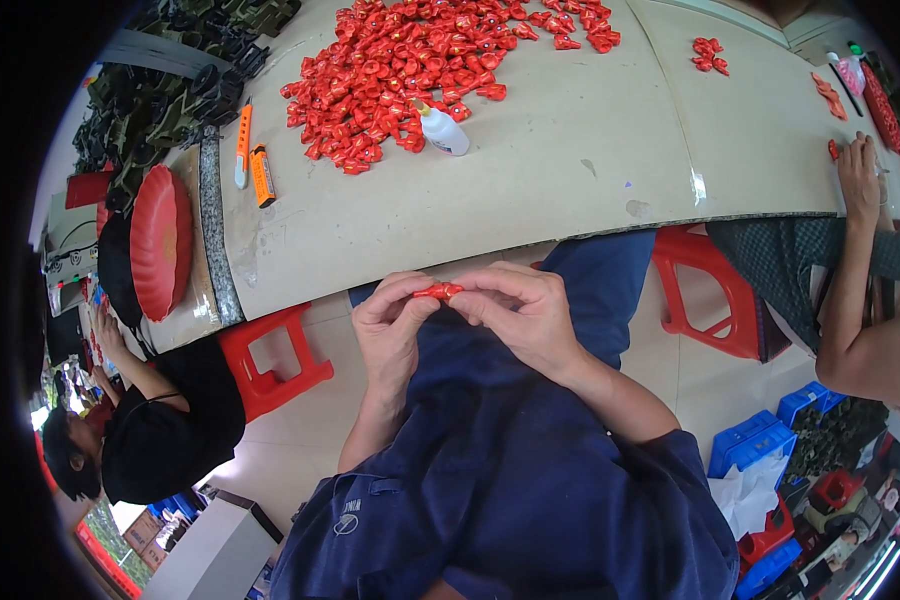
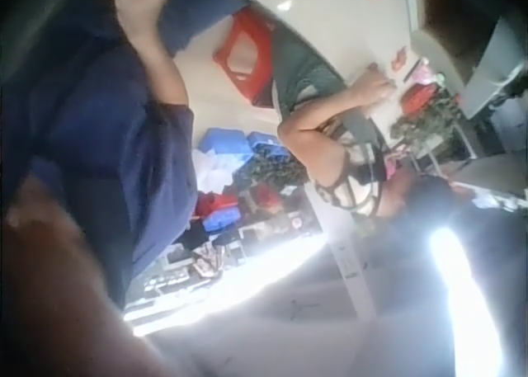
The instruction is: The person applies glue from a bottle to small red and yellow plastic toy components, then assembles them by hand at a factory assembly table.
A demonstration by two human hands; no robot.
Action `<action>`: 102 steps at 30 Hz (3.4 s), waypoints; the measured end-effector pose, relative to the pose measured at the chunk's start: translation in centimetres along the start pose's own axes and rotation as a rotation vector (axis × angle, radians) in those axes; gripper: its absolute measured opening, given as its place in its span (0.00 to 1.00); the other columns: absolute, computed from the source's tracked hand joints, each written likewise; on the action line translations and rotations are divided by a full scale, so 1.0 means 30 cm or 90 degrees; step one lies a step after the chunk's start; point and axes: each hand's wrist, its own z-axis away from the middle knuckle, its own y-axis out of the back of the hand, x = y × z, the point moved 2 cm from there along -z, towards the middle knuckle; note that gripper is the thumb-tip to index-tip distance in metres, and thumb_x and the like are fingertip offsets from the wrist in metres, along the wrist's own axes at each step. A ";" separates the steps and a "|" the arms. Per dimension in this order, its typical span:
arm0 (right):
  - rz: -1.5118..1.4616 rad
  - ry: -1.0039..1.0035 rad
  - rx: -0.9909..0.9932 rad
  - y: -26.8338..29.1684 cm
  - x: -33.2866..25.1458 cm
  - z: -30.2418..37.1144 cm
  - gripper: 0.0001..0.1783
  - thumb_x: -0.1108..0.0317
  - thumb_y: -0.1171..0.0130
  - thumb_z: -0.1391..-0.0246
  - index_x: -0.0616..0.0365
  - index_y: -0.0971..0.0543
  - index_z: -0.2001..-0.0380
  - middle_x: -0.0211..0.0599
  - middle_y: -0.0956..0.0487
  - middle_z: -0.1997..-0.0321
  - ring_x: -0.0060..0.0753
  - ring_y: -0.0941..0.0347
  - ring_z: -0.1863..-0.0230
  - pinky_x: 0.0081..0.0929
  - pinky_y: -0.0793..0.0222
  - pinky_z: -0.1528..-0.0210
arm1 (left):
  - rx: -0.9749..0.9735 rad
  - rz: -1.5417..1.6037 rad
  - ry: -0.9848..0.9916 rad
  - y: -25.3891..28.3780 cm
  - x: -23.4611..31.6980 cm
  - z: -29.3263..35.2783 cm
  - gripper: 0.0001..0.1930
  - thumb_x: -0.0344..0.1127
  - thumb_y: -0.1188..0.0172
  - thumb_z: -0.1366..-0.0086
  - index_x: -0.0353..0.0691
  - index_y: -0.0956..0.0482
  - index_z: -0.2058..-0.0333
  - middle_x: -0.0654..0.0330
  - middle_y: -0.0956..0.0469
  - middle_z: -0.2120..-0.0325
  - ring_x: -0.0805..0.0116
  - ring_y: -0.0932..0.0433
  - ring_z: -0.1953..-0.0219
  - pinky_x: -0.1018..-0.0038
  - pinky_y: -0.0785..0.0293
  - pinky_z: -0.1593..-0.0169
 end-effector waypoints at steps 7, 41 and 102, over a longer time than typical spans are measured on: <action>0.005 0.004 -0.004 0.007 0.005 -0.002 0.07 0.76 0.42 0.53 0.64 0.22 0.68 0.33 0.24 0.75 0.16 0.31 0.78 0.12 0.35 0.76 | -0.009 -0.011 0.003 -0.001 -0.002 0.001 0.08 0.20 0.41 0.49 0.30 0.23 0.68 0.55 0.26 0.68 0.70 0.25 0.68 0.79 0.26 0.64; 0.048 -0.011 -0.015 0.007 -0.022 -0.009 0.08 0.78 0.43 0.54 0.68 0.24 0.67 0.34 0.25 0.74 0.17 0.29 0.78 0.11 0.35 0.77 | 0.032 0.148 0.112 -0.003 -0.035 0.009 0.08 0.20 0.43 0.47 0.30 0.23 0.67 0.53 0.23 0.68 0.70 0.24 0.67 0.78 0.28 0.62; -0.150 0.080 0.241 0.173 -0.114 -0.099 0.10 0.73 0.48 0.48 0.67 0.26 0.63 0.33 0.26 0.74 0.18 0.33 0.80 0.14 0.37 0.79 | -0.080 0.644 0.497 -0.055 -0.066 0.000 0.10 0.43 0.51 0.37 0.42 0.31 0.69 0.65 0.32 0.75 0.74 0.33 0.71 0.81 0.35 0.65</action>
